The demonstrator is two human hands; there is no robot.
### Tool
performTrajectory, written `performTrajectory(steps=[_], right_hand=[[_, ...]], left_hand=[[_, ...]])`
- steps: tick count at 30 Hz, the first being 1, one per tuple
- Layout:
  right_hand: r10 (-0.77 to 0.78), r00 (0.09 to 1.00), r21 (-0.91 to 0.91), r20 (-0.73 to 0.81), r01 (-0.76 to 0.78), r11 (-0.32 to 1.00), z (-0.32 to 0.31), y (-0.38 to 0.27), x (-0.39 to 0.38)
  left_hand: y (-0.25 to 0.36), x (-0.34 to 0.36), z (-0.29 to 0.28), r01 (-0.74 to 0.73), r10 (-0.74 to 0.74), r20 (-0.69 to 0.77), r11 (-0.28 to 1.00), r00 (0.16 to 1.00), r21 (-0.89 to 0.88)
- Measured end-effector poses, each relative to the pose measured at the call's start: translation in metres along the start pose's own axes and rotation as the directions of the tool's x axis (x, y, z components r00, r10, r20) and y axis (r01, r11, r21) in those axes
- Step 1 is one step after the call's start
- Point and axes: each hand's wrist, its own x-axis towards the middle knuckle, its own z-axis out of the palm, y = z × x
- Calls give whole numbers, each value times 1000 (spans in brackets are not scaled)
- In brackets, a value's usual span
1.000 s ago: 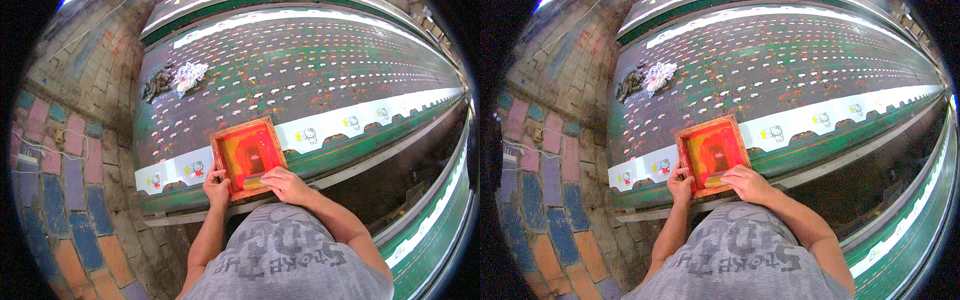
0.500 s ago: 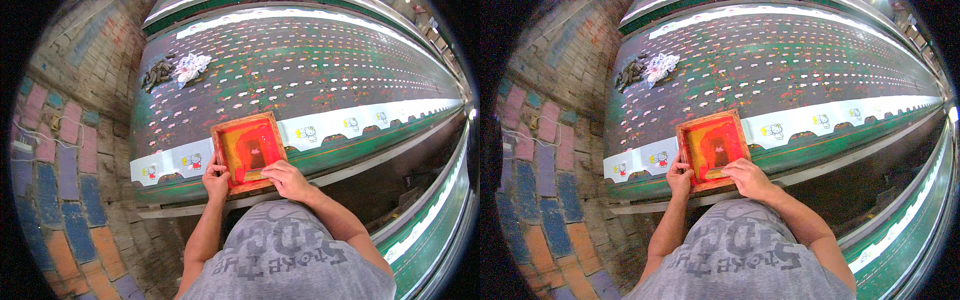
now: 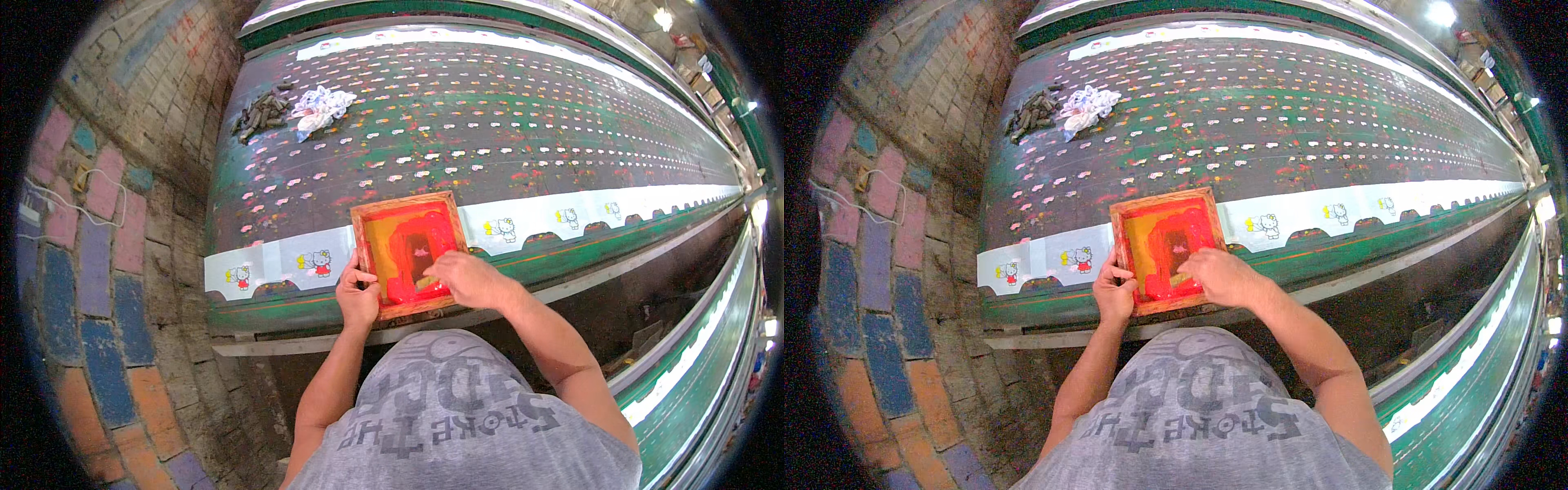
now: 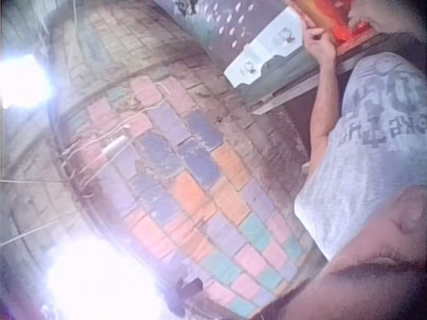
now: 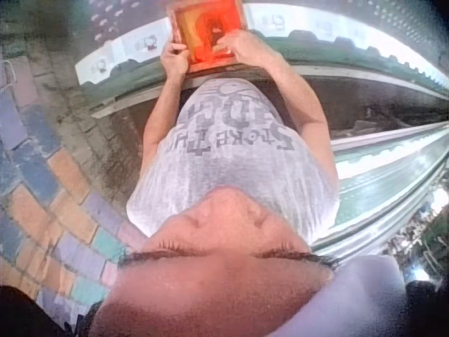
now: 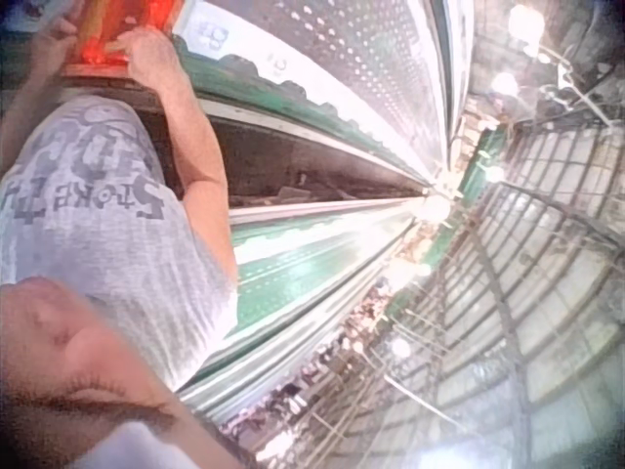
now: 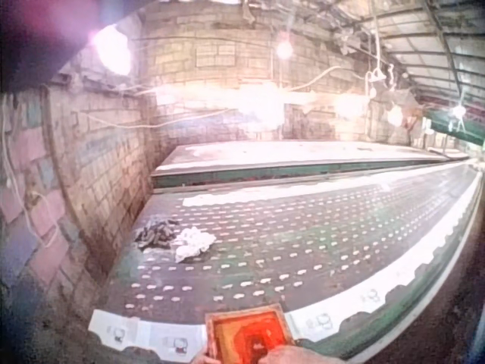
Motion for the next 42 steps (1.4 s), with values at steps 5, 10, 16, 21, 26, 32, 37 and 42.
performTrajectory(steps=[5,10,16,21,26,32,37,42], right_hand=[[85,992,7,-94,-85,996,-7,26,36],[96,961,-59,-258,-115,992,7,48,58],[86,961,-104,-263,-117,988,25,23,34],[74,966,-147,-247,-112,983,38,-17,3],[94,974,-90,-206,-115,989,44,-39,-22],[115,971,132,-211,-88,987,37,-47,-33],[280,826,205,-489,-204,957,42,-26,-58],[527,610,494,-591,-243,835,54,6,-103]], left_hand=[[7,-1,0,55,-56,16,996,998,64],[9,0,1,-12,12,9,999,1000,35],[12,-2,0,4,-6,24,996,1000,84],[4,-3,1,-55,53,24,994,998,98],[13,-3,4,-96,91,43,984,995,153],[19,-5,2,-101,90,54,962,994,255],[27,-4,5,-101,97,29,966,995,237],[54,-11,46,-170,165,45,973,985,157]])
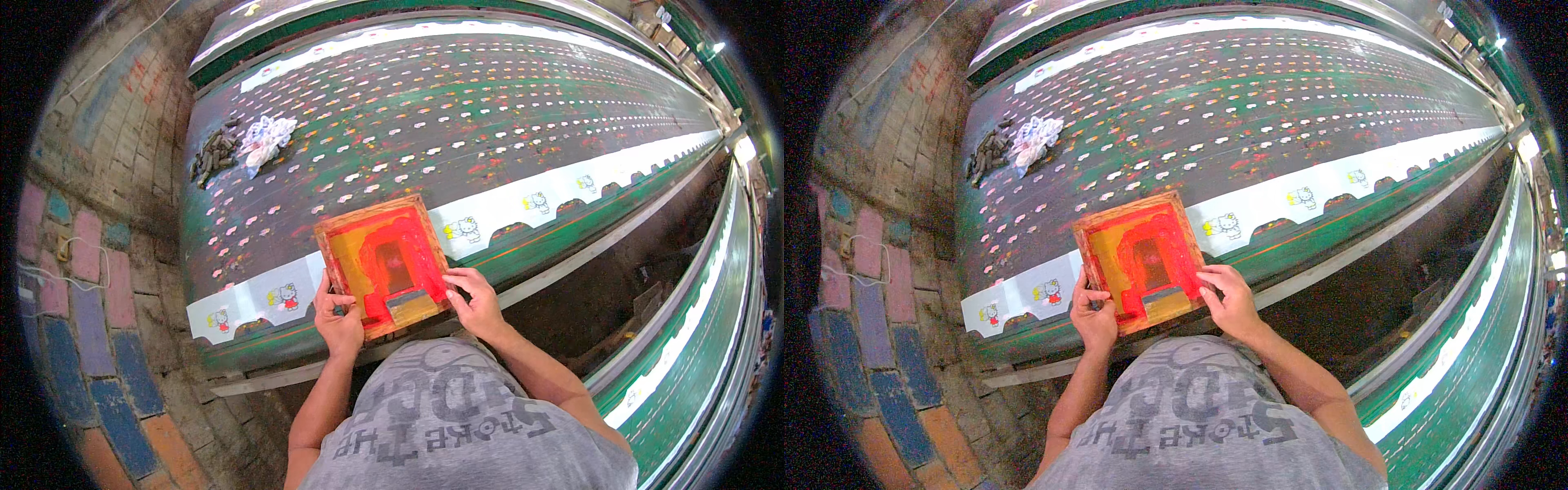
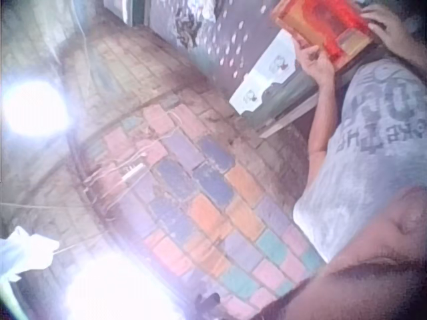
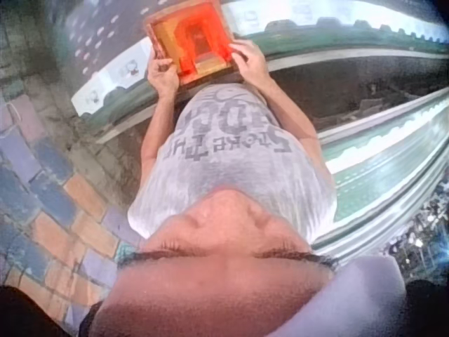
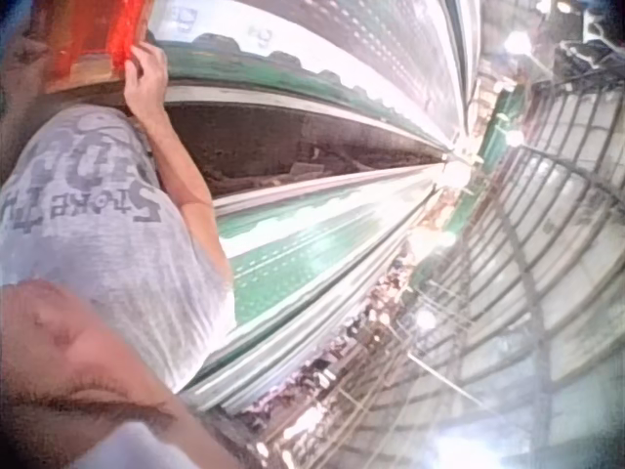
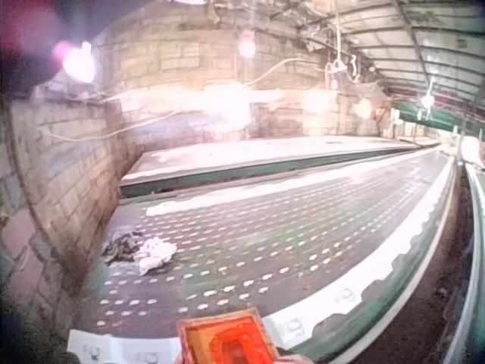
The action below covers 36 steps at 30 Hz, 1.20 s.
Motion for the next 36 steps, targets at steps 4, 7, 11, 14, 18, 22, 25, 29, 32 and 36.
performTrajectory(steps=[4,7,11,14,18,22,25,29,32,36], right_hand=[[31,999,53,-21,-30,998,-44,26,-1],[20,1000,4,-24,-20,1000,-84,50,2],[32,999,45,-16,-31,999,-130,74,7],[19,1000,78,16,-20,997,-155,93,14],[-49,996,102,70,42,994,-177,109,20],[-126,987,91,101,116,989,-190,107,29],[-211,964,61,159,204,977,-195,103,39],[-323,898,113,299,302,946,-191,101,48],[-454,782,86,427,464,881,-181,94,60],[-496,668,-4,554,598,801,-161,81,73]], left_hand=[[0,-13,57,-60,59,-11,997,998,-49],[-2,-22,108,-47,46,-15,996,999,-80],[-7,-29,157,0,3,25,992,1000,-123],[-7,-35,179,62,-61,11,978,998,-200],[-3,-37,184,139,-137,27,959,990,-246],[6,-37,184,234,-237,25,926,971,-295],[9,-36,182,252,-257,20,927,966,-277],[4,-37,183,261,-268,14,923,963,-282],[4,-36,182,252,-257,20,925,966,-283],[9,-35,182,244,-246,12,950,969,-196]])
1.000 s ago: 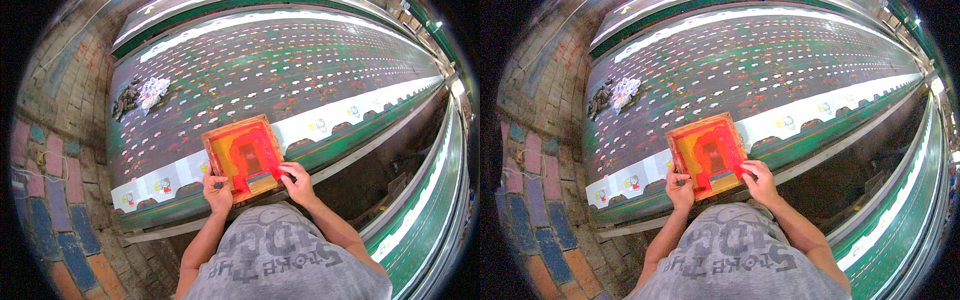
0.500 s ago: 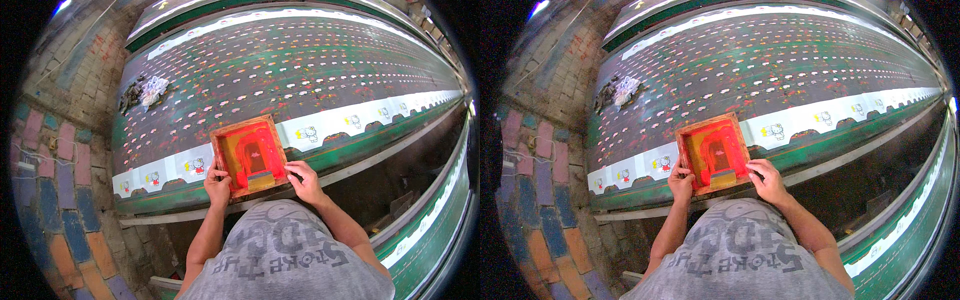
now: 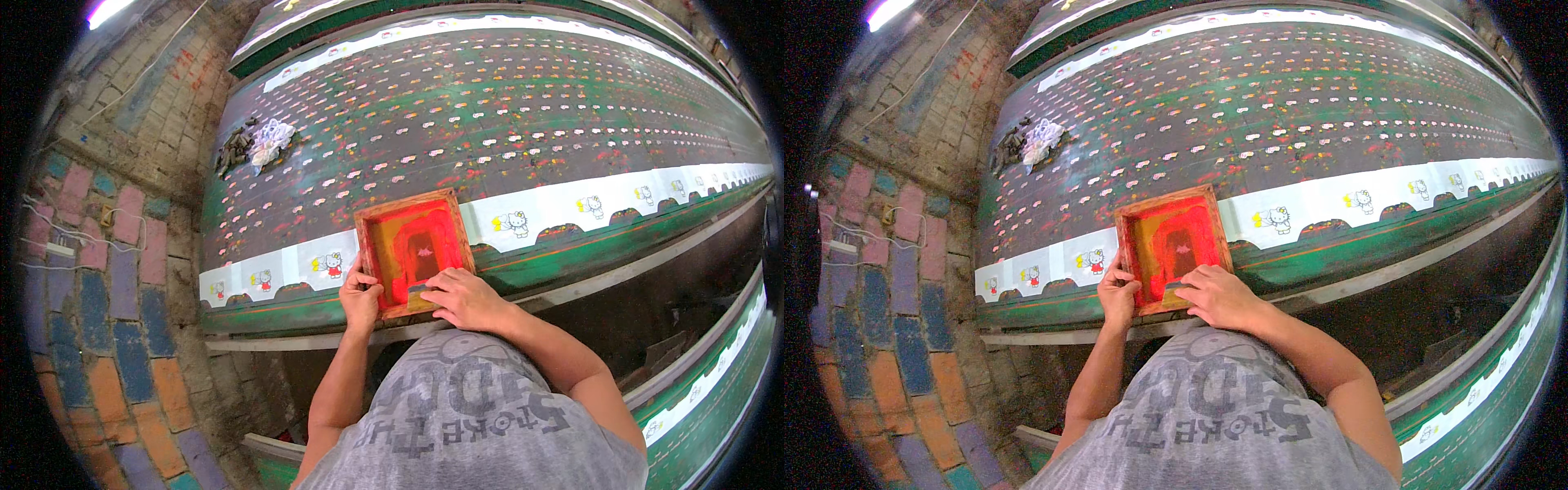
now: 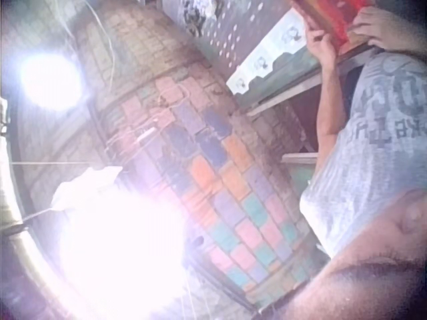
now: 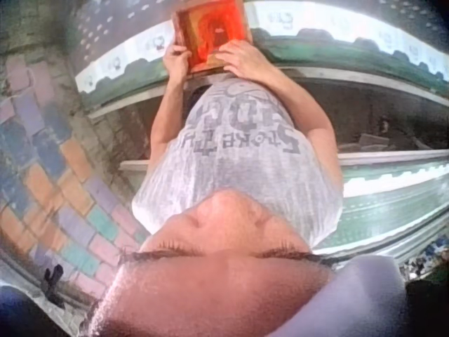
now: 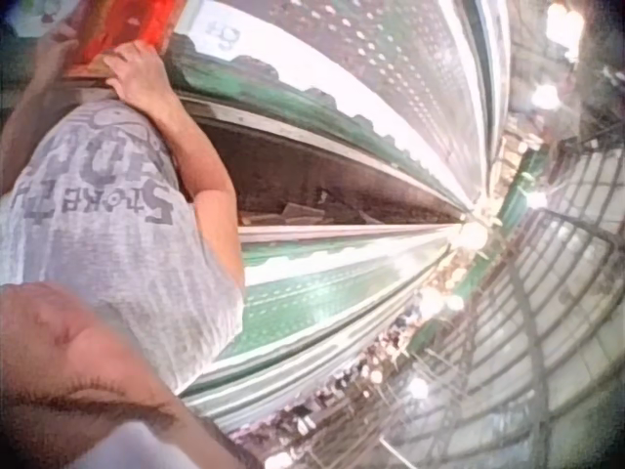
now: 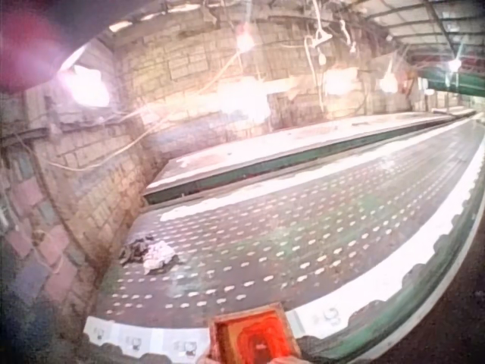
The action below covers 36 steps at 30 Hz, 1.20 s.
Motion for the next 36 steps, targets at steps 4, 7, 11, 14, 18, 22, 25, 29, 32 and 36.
performTrajectory(steps=[4,7,11,14,18,22,25,29,32,36], right_hand=[[61,993,-109,105,-50,993,12,-5,11],[89,964,-116,249,-62,991,-1,1,20],[125,944,-58,306,-113,992,-15,25,43],[142,956,-22,255,-141,990,-16,46,64],[255,961,-84,108,-247,965,-11,59,83],[279,958,-117,64,-271,956,-1,40,74],[248,967,-195,59,-233,953,8,16,56],[211,976,-181,47,-199,963,16,-9,38],[220,974,-145,52,-211,967,15,-25,29],[255,965,-112,59,-247,963,17,-33,21]], left_hand=[[5,-2,0,-7,6,14,1000,1000,12],[3,-2,2,0,0,-3,1000,1000,13],[-3,-2,1,18,-18,4,999,1000,-45],[-7,-1,2,-12,12,8,1000,1000,-18],[-12,0,1,-47,47,21,999,999,-1],[-16,-3,4,-94,94,7,995,996,45],[-15,-3,2,-106,105,11,993,994,60],[-9,-3,4,-112,111,12,990,994,83],[-8,-3,3,-155,152,29,978,988,141],[-5,-3,5,-145,143,27,980,989,136]])
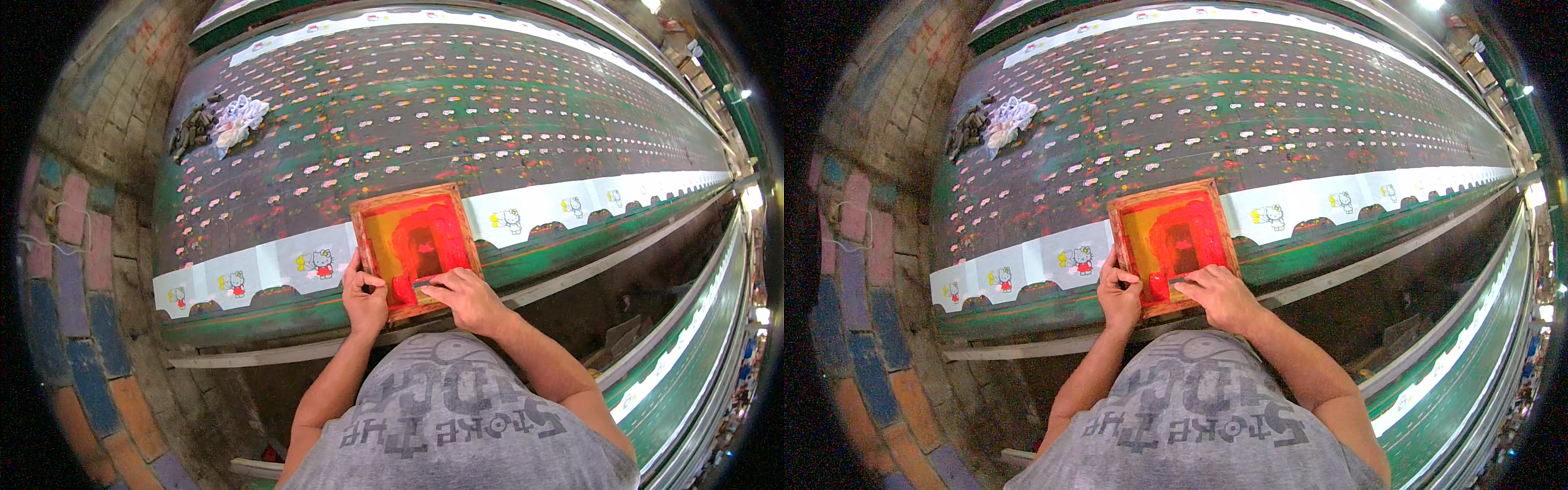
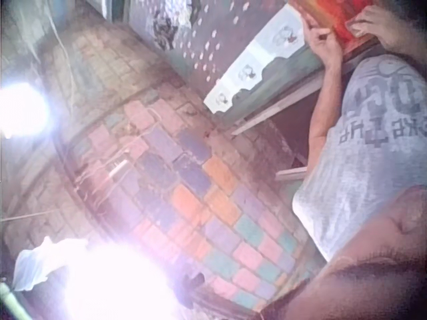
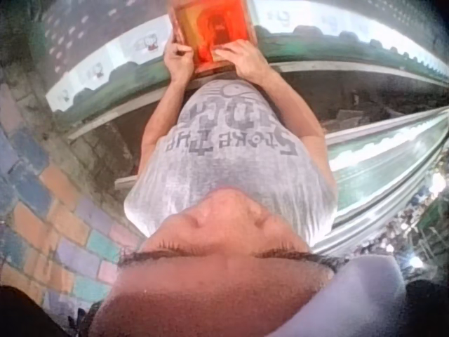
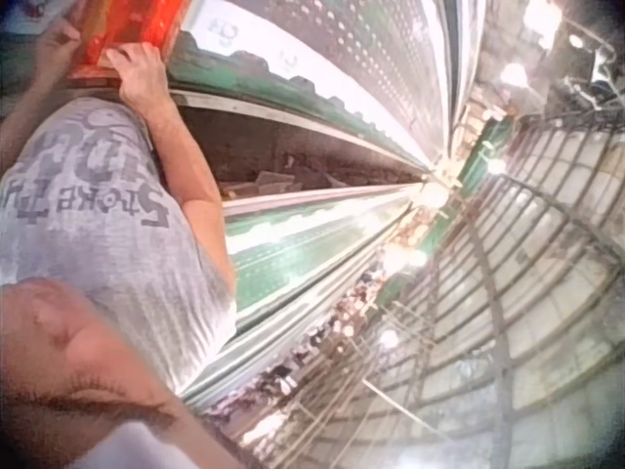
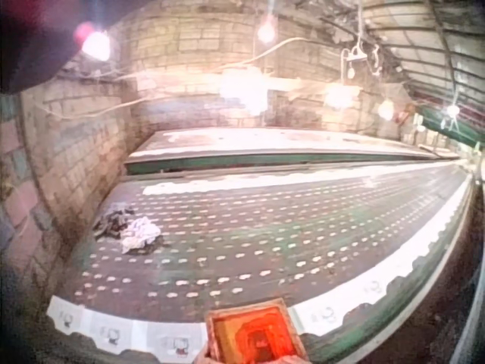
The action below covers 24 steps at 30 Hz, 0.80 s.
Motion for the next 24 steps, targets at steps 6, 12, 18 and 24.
performTrajectory(steps=[6,12,18,24], right_hand=[[33,999,162,-26,-28,986,-5,2,-12],[280,871,250,-404,-189,949,-1,33,-54],[485,775,525,-406,-236,817,-23,87,-110],[442,776,463,-449,-221,858,-67,145,-162]], left_hand=[[3,0,-2,-16,16,11,1000,1000,10],[33,2,13,-102,105,-24,991,994,82],[44,-13,87,-204,205,0,978,979,44],[27,-27,180,-188,188,2,982,982,-10]])
